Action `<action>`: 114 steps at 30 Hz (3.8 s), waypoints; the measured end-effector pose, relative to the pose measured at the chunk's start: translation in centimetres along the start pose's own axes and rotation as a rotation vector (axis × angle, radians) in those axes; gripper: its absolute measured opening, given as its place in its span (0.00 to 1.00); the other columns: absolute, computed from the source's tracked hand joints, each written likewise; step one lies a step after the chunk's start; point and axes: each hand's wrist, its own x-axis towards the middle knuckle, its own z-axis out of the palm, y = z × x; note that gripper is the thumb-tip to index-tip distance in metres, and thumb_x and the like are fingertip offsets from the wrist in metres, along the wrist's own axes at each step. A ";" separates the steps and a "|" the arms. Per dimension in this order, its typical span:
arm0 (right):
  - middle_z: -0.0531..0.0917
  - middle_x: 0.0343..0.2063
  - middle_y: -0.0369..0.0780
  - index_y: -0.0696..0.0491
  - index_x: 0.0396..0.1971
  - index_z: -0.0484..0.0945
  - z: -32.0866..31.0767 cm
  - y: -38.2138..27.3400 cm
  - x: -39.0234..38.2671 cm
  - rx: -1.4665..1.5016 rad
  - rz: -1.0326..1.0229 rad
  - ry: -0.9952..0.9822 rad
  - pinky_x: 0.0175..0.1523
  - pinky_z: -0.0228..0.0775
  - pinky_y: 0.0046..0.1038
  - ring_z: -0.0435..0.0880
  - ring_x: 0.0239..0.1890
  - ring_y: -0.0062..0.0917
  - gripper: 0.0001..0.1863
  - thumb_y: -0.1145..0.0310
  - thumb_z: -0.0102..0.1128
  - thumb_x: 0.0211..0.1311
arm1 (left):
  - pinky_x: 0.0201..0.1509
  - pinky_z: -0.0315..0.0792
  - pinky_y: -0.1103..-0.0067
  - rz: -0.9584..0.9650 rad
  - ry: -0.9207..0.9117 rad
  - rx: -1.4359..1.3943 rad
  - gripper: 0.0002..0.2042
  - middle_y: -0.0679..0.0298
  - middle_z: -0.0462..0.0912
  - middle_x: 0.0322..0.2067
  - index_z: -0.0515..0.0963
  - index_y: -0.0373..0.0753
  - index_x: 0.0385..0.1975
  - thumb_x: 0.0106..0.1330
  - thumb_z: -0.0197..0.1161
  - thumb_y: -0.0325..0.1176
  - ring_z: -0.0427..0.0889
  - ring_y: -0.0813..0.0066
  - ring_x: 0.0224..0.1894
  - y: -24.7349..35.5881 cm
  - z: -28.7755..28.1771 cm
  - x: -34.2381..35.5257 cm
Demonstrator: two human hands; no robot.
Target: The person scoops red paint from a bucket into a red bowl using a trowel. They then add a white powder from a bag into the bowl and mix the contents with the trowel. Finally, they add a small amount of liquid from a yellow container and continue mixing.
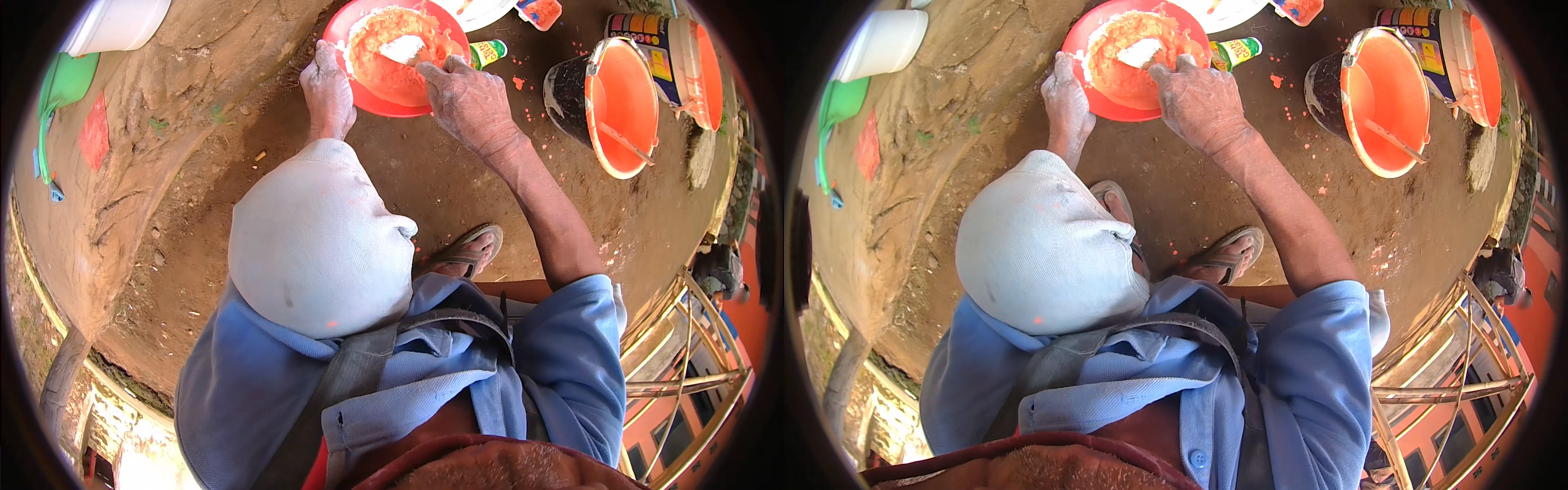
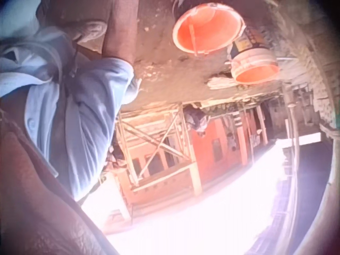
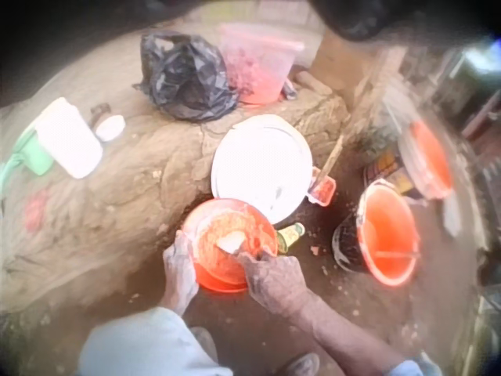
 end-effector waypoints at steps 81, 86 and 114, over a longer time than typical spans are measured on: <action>0.84 0.34 0.53 0.60 0.48 0.78 3.2 -4.3 -1.7 0.694 0.475 0.185 0.42 0.77 0.38 0.85 0.40 0.47 0.15 0.67 0.51 0.70 | 0.50 0.77 0.72 0.042 0.195 -0.029 0.21 0.56 0.82 0.44 0.75 0.27 0.45 0.78 0.42 0.41 0.82 0.70 0.44 -1.4 0.6 -0.3; 0.81 0.27 0.43 0.48 0.51 0.78 0.8 -0.4 -1.7 0.176 0.107 0.137 0.30 0.77 0.37 0.83 0.27 0.37 0.15 0.65 0.56 0.65 | 0.51 0.76 0.72 0.002 0.173 -0.026 0.20 0.57 0.82 0.45 0.75 0.28 0.45 0.78 0.43 0.41 0.82 0.70 0.44 -0.7 0.3 0.1; 0.82 0.31 0.46 0.48 0.51 0.77 -1.5 -1.9 -0.3 -0.008 0.012 -0.128 0.33 0.79 0.39 0.86 0.30 0.40 0.18 0.69 0.56 0.59 | 0.50 0.76 0.75 0.021 0.087 0.007 0.20 0.58 0.82 0.44 0.75 0.28 0.46 0.79 0.44 0.41 0.82 0.73 0.44 -0.5 -0.3 0.4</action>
